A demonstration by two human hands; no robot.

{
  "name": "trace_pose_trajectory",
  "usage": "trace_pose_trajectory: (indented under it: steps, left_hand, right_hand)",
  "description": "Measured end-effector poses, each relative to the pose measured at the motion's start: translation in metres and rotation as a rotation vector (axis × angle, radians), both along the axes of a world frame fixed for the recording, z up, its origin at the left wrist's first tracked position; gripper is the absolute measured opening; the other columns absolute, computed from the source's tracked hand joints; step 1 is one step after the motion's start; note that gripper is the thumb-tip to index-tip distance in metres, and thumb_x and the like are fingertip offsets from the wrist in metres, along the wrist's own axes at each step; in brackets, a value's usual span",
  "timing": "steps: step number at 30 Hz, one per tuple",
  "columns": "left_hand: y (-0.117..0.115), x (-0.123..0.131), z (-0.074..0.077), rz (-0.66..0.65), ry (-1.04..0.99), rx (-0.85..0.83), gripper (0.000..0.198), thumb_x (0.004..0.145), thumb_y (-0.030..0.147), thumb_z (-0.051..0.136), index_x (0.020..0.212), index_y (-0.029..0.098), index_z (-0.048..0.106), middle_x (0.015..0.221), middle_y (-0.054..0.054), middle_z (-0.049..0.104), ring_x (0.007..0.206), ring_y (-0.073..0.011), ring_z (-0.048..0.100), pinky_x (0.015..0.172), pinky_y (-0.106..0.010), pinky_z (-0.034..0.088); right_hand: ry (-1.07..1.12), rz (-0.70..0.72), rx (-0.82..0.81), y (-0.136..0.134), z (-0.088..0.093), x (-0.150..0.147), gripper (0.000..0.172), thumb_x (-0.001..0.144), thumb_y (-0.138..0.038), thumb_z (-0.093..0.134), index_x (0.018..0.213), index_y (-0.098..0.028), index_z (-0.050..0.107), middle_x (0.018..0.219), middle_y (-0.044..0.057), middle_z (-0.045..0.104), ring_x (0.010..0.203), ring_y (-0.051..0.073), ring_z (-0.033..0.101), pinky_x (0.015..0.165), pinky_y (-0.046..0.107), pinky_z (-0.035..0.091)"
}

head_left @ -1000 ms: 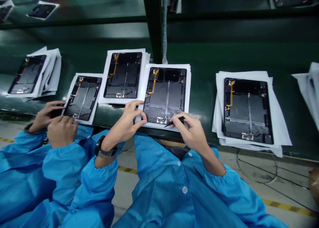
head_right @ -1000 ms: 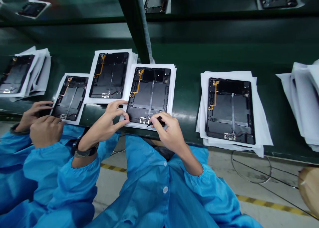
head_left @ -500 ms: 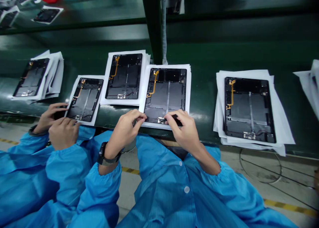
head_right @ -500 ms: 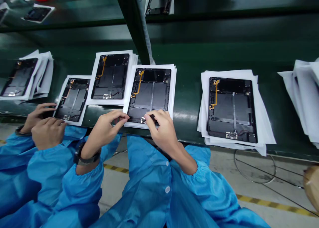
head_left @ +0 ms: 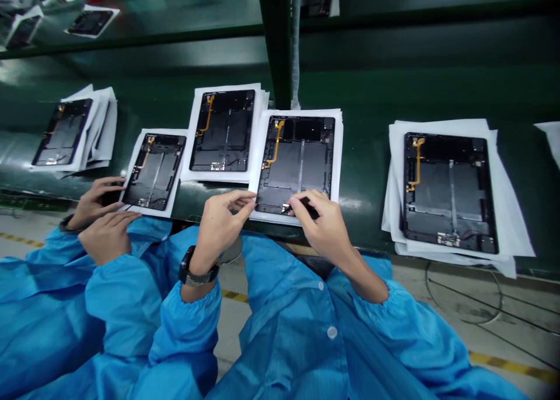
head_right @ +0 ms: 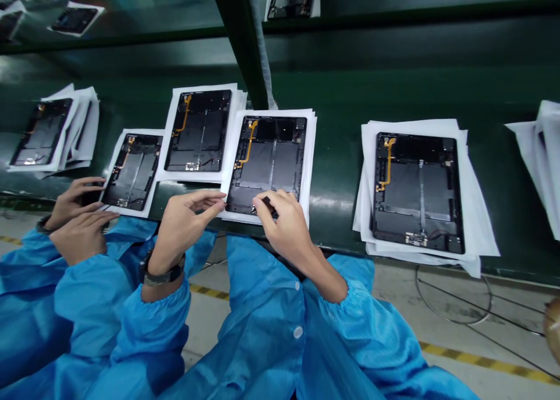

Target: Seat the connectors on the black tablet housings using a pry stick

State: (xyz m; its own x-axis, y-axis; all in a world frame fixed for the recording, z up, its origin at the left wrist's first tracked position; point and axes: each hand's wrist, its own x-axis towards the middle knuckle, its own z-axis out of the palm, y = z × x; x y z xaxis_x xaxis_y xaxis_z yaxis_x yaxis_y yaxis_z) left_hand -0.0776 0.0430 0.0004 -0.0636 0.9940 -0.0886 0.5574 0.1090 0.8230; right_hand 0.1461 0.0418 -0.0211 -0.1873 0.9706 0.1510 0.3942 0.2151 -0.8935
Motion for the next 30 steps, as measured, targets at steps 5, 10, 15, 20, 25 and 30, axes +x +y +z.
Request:
trace_pose_trajectory:
  steps: [5,10,15,20,25,30]
  left_hand:
    - [-0.007,0.006,0.001,0.037,0.045,0.040,0.014,0.085,0.028,0.073,0.091,0.019,0.082,0.089,-0.004,0.081,0.076,-0.0177,0.073,0.074,-0.028,0.058]
    - [-0.011,0.009,-0.005,0.048,0.027,0.069,0.012,0.088,0.024,0.070,0.092,0.019,0.080,0.088,-0.003,0.078,0.081,-0.0180,0.072,0.076,-0.028,0.057]
    - [-0.011,0.003,-0.018,0.009,0.029,0.183,0.011,0.092,0.023,0.068,0.092,0.019,0.078,0.094,-0.004,0.073,0.085,-0.0172,0.067,0.077,-0.029,0.052]
    - [-0.012,-0.004,-0.035,-0.001,-0.137,0.197,0.012,0.092,0.029,0.072,0.095,0.020,0.080,0.097,-0.006,0.073,0.092,-0.0192,0.067,0.080,-0.030,0.050]
    - [-0.012,-0.004,-0.038,0.004,-0.206,0.149,0.015,0.093,0.032,0.072,0.094,0.019,0.079,0.097,-0.006,0.073,0.094,-0.0199,0.067,0.084,-0.031,0.051]
    - [-0.011,-0.004,-0.037,0.032,-0.207,0.102,0.018,0.091,0.035,0.072,0.093,0.018,0.078,0.098,-0.007,0.074,0.096,-0.0206,0.068,0.085,-0.031,0.053]
  right_hand:
    - [0.016,-0.001,-0.007,-0.001,0.000,0.001,0.019,0.105,-0.029,0.058,0.091,-0.022,0.069,0.083,0.002,0.074,0.083,0.021,0.064,0.085,0.036,0.043]
    - [0.036,0.005,-0.002,-0.002,0.000,0.002,0.019,0.105,-0.028,0.058,0.091,-0.023,0.069,0.084,0.002,0.075,0.085,0.020,0.066,0.086,0.035,0.043]
    - [0.034,0.016,-0.005,-0.002,0.001,0.002,0.020,0.105,-0.028,0.057,0.091,-0.022,0.069,0.083,0.001,0.075,0.082,0.020,0.065,0.085,0.035,0.043]
    - [0.035,0.023,-0.007,-0.003,-0.001,0.002,0.019,0.105,-0.028,0.057,0.093,-0.023,0.070,0.083,0.001,0.075,0.081,0.019,0.064,0.085,0.034,0.042]
    - [0.034,0.030,0.001,-0.003,-0.001,0.003,0.018,0.105,-0.027,0.057,0.093,-0.022,0.068,0.083,0.001,0.074,0.080,0.018,0.064,0.084,0.034,0.042]
    - [0.021,0.038,-0.001,-0.002,0.000,0.003,0.019,0.106,-0.028,0.056,0.092,-0.023,0.068,0.082,0.000,0.073,0.079,0.019,0.064,0.085,0.035,0.042]
